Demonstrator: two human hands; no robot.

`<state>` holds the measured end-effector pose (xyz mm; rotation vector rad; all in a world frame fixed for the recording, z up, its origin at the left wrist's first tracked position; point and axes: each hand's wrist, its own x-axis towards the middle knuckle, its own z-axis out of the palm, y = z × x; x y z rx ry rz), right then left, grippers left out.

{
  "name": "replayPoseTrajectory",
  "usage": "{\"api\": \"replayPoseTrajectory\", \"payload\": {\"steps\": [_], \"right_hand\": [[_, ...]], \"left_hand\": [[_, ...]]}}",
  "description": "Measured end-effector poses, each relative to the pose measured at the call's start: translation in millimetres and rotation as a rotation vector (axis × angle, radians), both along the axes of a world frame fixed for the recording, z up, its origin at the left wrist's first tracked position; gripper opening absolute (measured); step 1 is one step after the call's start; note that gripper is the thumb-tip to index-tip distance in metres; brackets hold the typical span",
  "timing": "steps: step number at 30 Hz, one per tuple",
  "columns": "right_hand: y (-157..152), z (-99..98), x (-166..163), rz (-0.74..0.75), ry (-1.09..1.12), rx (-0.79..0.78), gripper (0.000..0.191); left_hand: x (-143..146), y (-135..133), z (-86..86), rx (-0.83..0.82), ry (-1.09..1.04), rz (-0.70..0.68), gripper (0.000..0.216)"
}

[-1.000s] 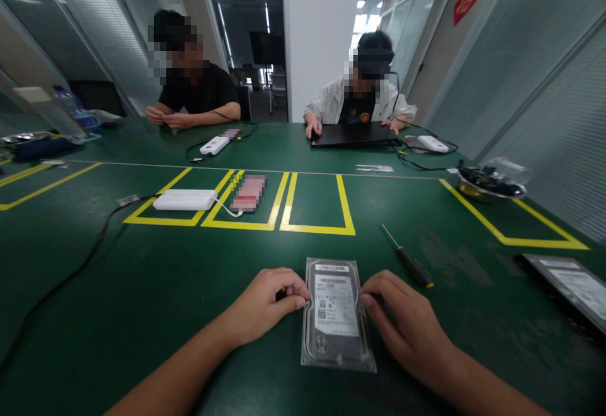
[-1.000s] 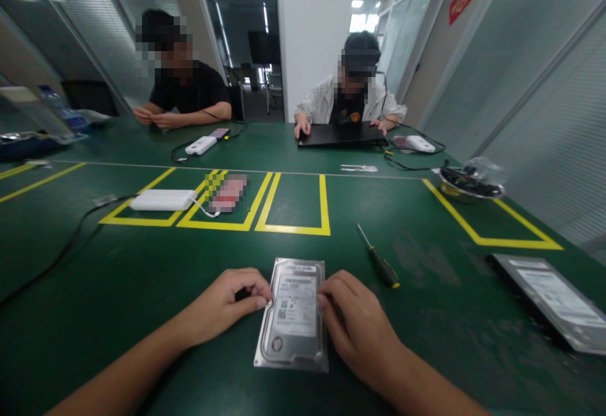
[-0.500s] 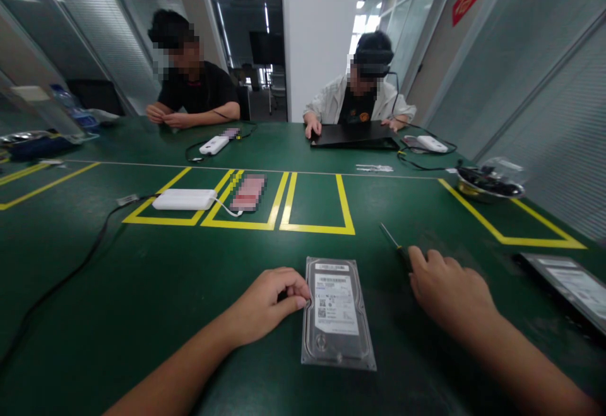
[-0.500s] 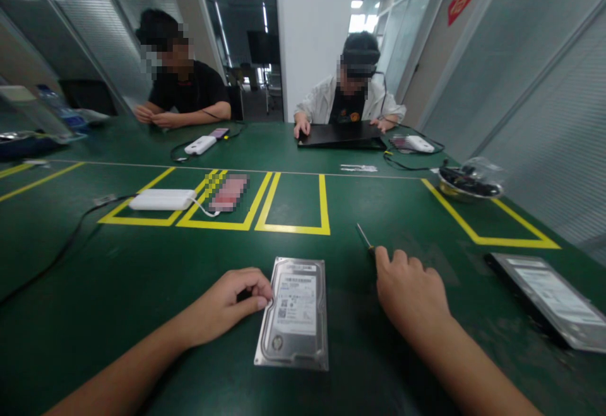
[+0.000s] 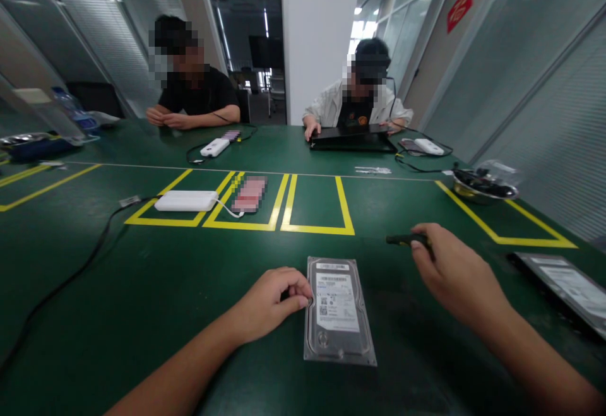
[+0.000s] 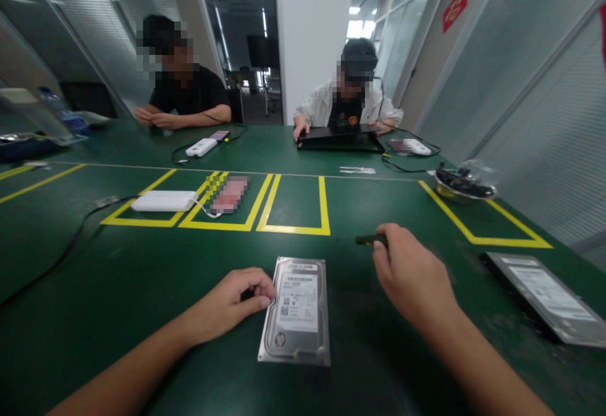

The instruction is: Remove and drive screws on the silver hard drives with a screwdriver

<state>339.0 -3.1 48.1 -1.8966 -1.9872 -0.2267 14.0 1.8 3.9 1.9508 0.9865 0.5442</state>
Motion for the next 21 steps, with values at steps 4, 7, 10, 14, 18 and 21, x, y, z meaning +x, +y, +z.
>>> {"api": "replayPoseTrajectory", "payload": {"steps": [4,7,10,14,18,21], "right_hand": [[0.3,11.5,-3.5,0.128,0.721,0.026,0.035],[-1.4,17.5,-16.1,0.245,1.261,-0.052,0.036],[-2.8,19.9,-30.9,0.288,1.448,-0.181,0.033],[-4.0,21.3,-49.7,0.318,1.388,-0.327,0.037],[-4.0,24.2,-66.7,0.386,1.384,-0.377,0.037],[-3.4,27.7,-77.3,0.447,1.391,-0.406,0.035]], "left_hand": [[0.6,-1.0,1.8,0.001,0.019,0.003,0.01],[0.3,-1.0,1.4,0.005,0.015,0.001,0.009],[-0.1,-0.6,0.3,0.004,-0.001,-0.001,0.009],[-0.2,0.0,-0.7,0.007,-0.002,0.005,0.009],[-0.8,0.4,-1.7,0.017,-0.006,0.003,0.008],[-1.5,0.5,-2.6,0.016,-0.009,0.006,0.008]]}}
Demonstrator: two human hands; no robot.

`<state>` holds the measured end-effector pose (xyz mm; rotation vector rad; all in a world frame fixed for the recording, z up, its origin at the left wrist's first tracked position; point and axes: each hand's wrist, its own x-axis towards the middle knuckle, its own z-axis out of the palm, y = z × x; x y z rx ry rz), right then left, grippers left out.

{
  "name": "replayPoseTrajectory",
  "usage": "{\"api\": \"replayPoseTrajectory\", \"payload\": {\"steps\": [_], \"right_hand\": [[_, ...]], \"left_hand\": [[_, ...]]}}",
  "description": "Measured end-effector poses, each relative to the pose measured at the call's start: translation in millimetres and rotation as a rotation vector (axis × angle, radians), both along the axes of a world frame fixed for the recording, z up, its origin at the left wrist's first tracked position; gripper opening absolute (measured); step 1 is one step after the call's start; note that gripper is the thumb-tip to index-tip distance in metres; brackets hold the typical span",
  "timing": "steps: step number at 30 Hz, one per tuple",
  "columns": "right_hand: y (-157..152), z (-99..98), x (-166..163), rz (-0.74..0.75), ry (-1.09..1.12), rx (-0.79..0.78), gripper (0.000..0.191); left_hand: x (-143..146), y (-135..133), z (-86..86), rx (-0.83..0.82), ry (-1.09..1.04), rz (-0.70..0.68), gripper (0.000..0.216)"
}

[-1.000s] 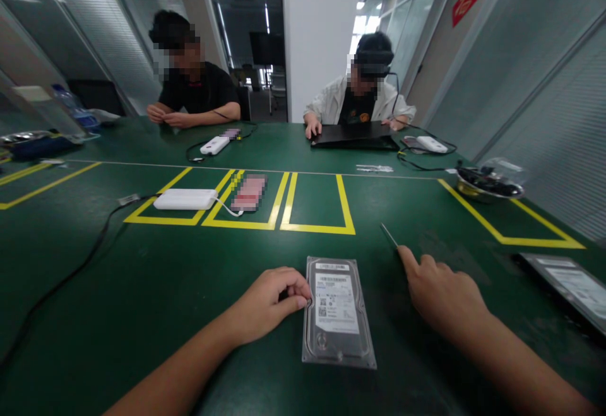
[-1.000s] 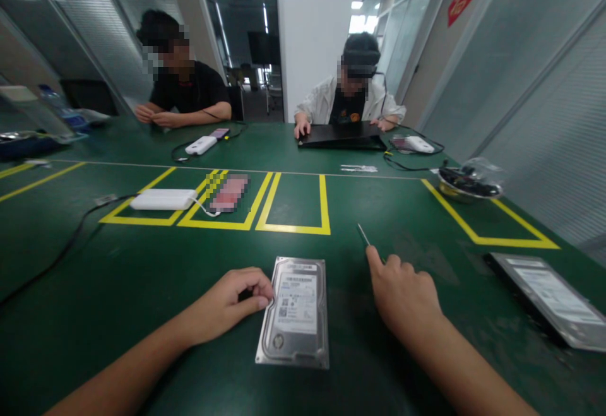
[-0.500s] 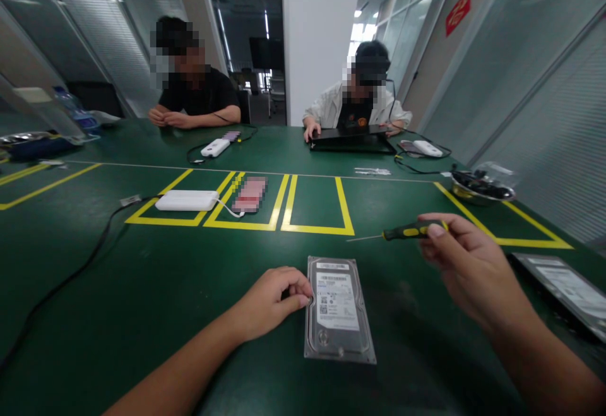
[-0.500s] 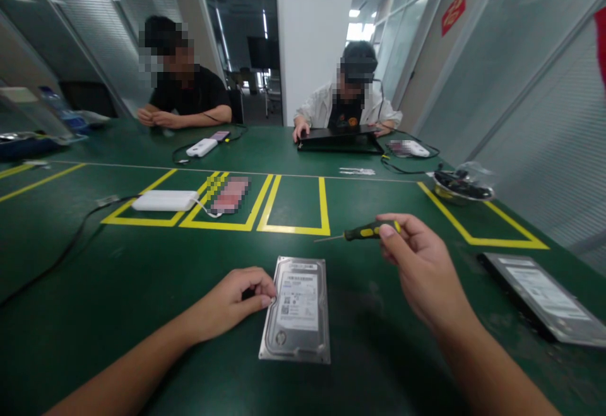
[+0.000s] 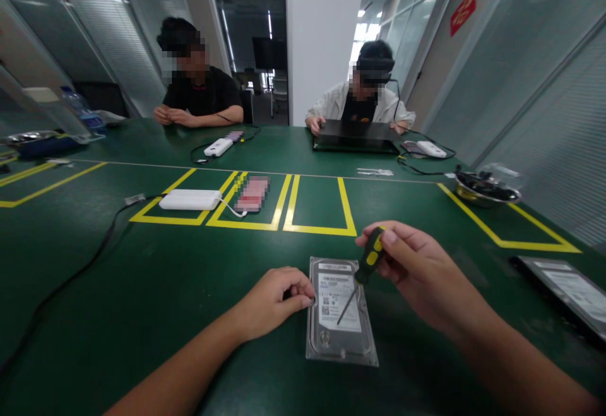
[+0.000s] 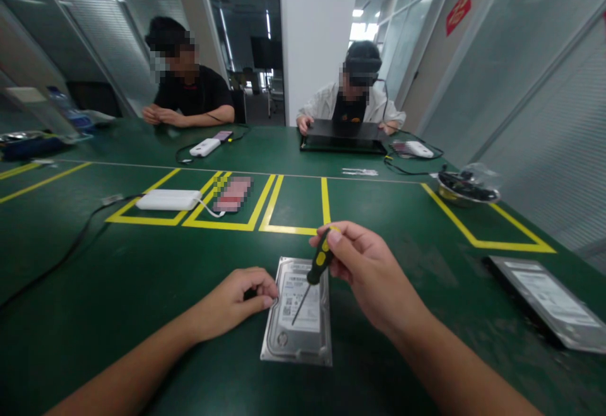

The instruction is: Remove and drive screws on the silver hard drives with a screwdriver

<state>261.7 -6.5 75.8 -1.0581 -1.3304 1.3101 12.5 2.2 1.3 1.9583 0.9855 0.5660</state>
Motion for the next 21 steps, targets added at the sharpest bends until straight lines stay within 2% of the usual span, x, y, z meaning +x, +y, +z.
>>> {"api": "replayPoseTrajectory", "payload": {"steps": [4,9,21], "right_hand": [[-1.7,7.8,-12.0,0.023,-0.049,0.104,0.029],[-7.4,12.4,-26.4,-0.018,-0.099,0.275,0.019],[-11.4,-11.5,-40.3,-0.036,-0.076,0.356,0.011]], "left_hand": [[-0.5,0.1,-0.7,-0.002,-0.01,0.0,0.009],[0.1,0.7,0.2,-0.012,-0.024,0.002,0.008],[0.0,1.7,0.8,-0.037,-0.018,-0.002,0.009]]}}
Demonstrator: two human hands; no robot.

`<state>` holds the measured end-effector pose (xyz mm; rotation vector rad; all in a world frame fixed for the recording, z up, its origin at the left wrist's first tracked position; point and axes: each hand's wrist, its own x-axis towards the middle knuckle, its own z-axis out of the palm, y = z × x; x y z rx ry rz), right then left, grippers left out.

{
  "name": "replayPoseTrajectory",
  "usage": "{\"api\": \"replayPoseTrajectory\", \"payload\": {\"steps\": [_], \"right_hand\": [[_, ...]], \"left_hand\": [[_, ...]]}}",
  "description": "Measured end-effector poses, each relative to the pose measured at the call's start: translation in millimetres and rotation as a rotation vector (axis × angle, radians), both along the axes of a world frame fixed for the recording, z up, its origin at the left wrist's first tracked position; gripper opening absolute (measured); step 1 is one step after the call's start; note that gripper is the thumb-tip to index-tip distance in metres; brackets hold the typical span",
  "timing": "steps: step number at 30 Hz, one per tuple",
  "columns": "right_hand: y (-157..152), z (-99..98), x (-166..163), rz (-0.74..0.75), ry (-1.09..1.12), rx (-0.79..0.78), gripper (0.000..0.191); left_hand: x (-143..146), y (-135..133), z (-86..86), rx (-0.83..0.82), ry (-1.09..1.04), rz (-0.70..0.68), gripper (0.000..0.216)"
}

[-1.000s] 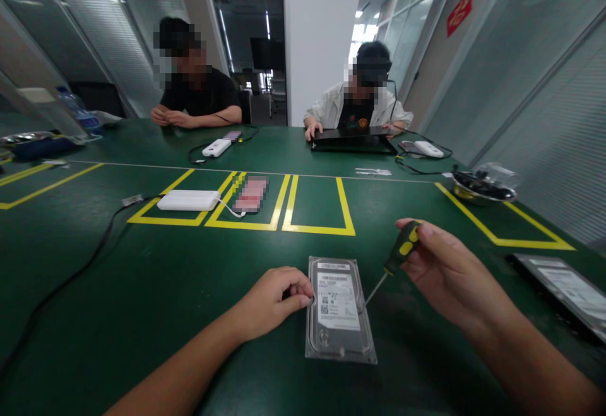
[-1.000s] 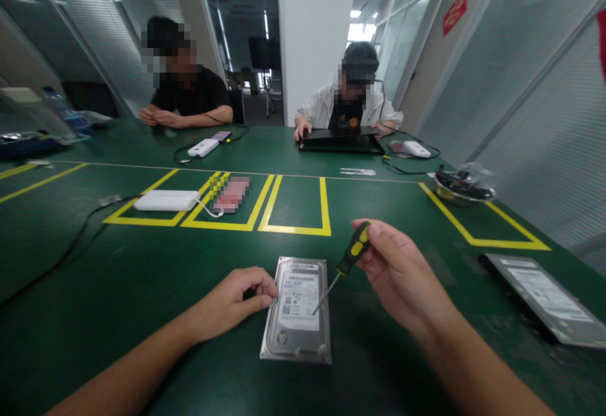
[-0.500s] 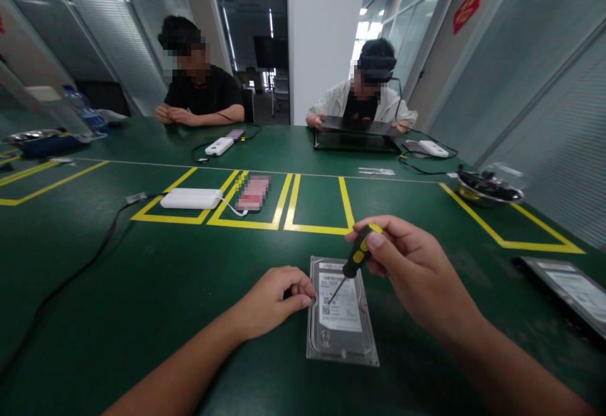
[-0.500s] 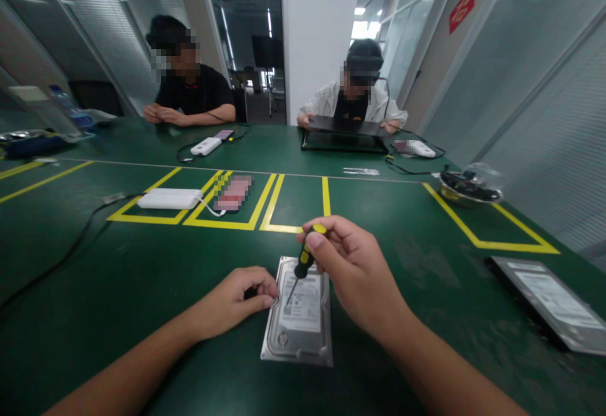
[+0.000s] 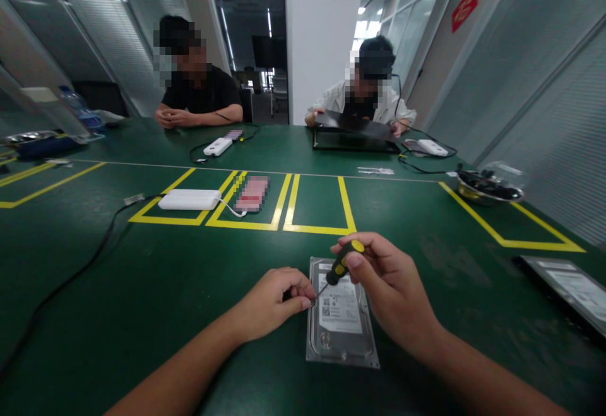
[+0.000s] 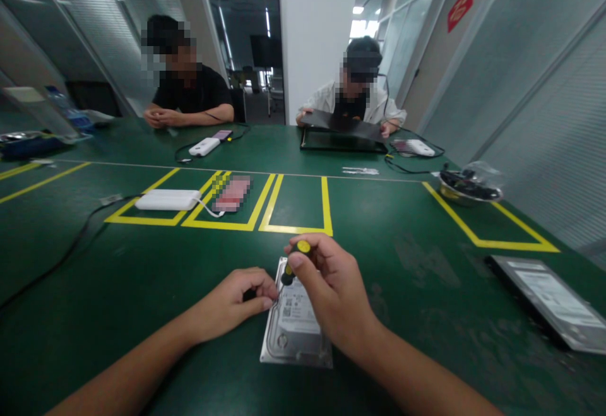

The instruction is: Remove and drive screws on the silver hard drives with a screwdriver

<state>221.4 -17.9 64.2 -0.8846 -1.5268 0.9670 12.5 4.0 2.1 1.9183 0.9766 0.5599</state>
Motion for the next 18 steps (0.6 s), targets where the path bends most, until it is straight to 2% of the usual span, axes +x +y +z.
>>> {"api": "replayPoseTrajectory", "payload": {"steps": [10,18], "right_hand": [[2.6,-6.4,-0.8,0.026,0.022,0.017,0.011],[3.4,-7.9,-0.1,0.022,0.017,0.038,0.01]], "left_hand": [[0.8,-0.5,3.9,0.0,0.013,0.0,0.009],[0.0,-0.1,0.7,-0.002,0.006,-0.006,0.008]]}}
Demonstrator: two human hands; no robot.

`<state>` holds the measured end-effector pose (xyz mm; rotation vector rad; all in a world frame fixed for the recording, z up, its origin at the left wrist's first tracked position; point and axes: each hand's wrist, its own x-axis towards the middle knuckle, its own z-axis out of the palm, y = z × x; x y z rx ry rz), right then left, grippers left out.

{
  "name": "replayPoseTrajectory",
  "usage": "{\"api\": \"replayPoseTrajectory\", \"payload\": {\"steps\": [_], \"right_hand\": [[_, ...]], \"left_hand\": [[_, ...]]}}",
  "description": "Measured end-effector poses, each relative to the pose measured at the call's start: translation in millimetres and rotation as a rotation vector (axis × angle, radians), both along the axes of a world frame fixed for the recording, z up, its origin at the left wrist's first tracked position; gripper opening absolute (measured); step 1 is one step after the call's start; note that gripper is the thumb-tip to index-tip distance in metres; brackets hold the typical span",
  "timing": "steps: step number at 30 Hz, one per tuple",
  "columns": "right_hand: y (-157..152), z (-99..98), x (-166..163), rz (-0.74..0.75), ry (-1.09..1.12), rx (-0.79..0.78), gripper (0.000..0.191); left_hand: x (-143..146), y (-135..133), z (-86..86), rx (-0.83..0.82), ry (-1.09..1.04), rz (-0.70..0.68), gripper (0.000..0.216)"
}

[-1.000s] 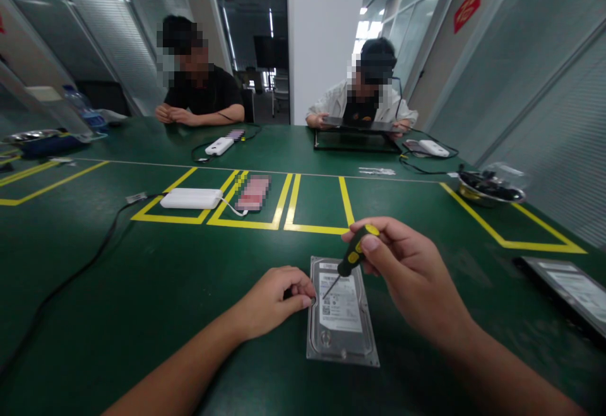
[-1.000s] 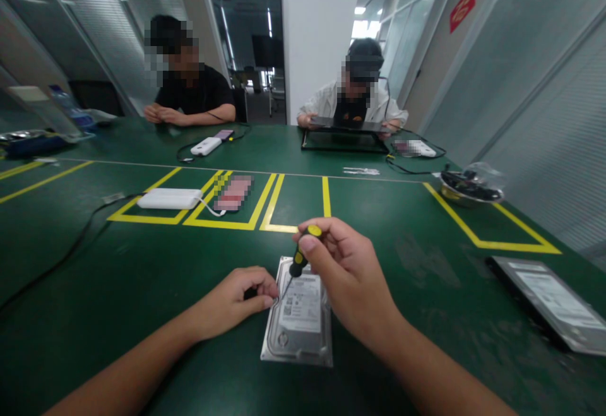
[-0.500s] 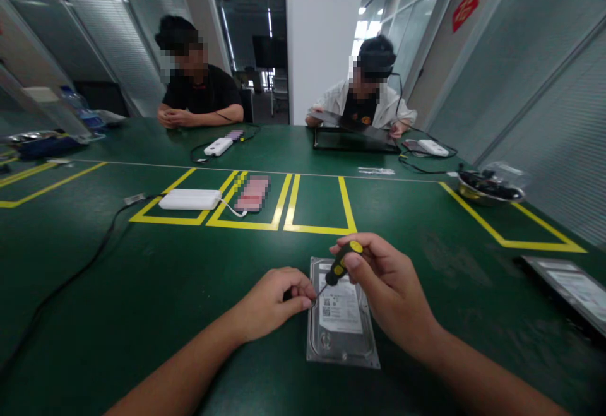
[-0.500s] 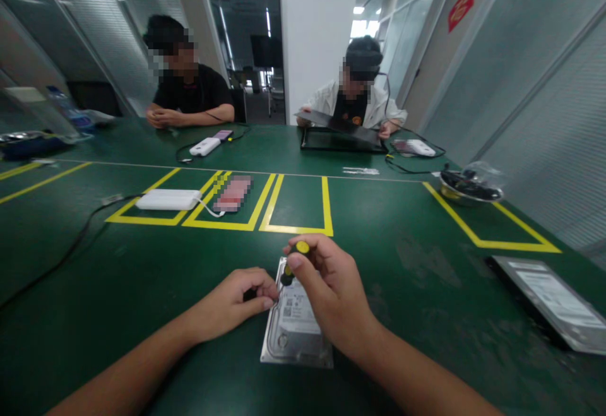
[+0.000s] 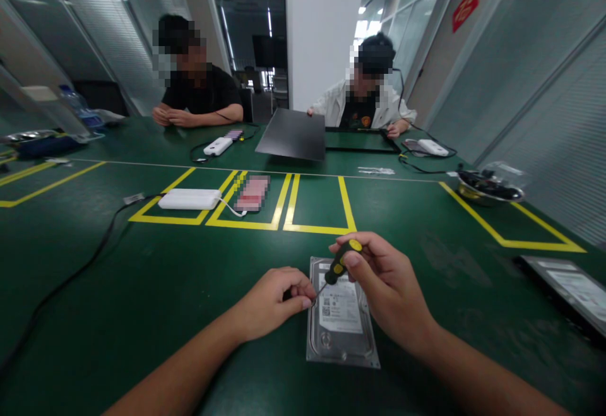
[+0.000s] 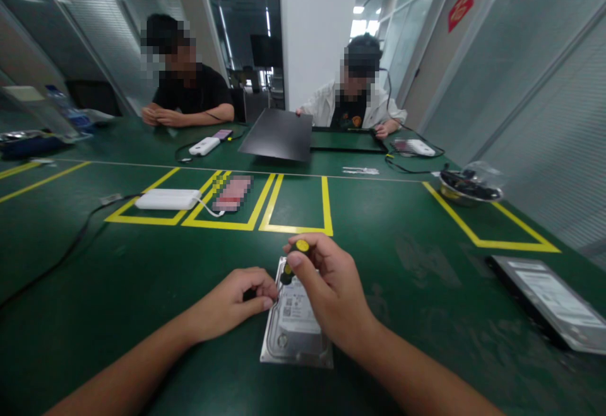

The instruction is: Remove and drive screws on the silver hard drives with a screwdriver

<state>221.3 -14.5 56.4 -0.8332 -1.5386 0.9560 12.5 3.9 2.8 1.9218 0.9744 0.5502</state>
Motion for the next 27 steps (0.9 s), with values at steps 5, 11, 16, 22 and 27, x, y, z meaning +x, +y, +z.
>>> {"api": "replayPoseTrajectory", "payload": {"steps": [5,11,16,22,27], "right_hand": [[-0.2,-0.3,0.8,0.006,0.006,0.006,0.011],[-1.0,-1.8,1.2,0.02,0.002,-0.024,0.012],[-1.4,-3.6,2.1,0.024,-0.047,-0.011,0.015],[-2.3,-3.1,1.9,0.014,-0.09,0.01,0.016],[-2.9,-1.1,2.1,0.022,-0.094,0.01,0.016]], "left_hand": [[-0.9,-0.2,-1.8,0.006,-0.008,-0.001,0.008],[-0.5,-0.6,-0.3,0.011,0.006,0.005,0.007],[-0.6,0.4,0.2,0.012,0.009,-0.001,0.008],[-1.0,0.5,1.2,0.017,0.011,-0.003,0.006],[-0.6,0.9,1.3,0.012,0.006,-0.003,0.006]]}}
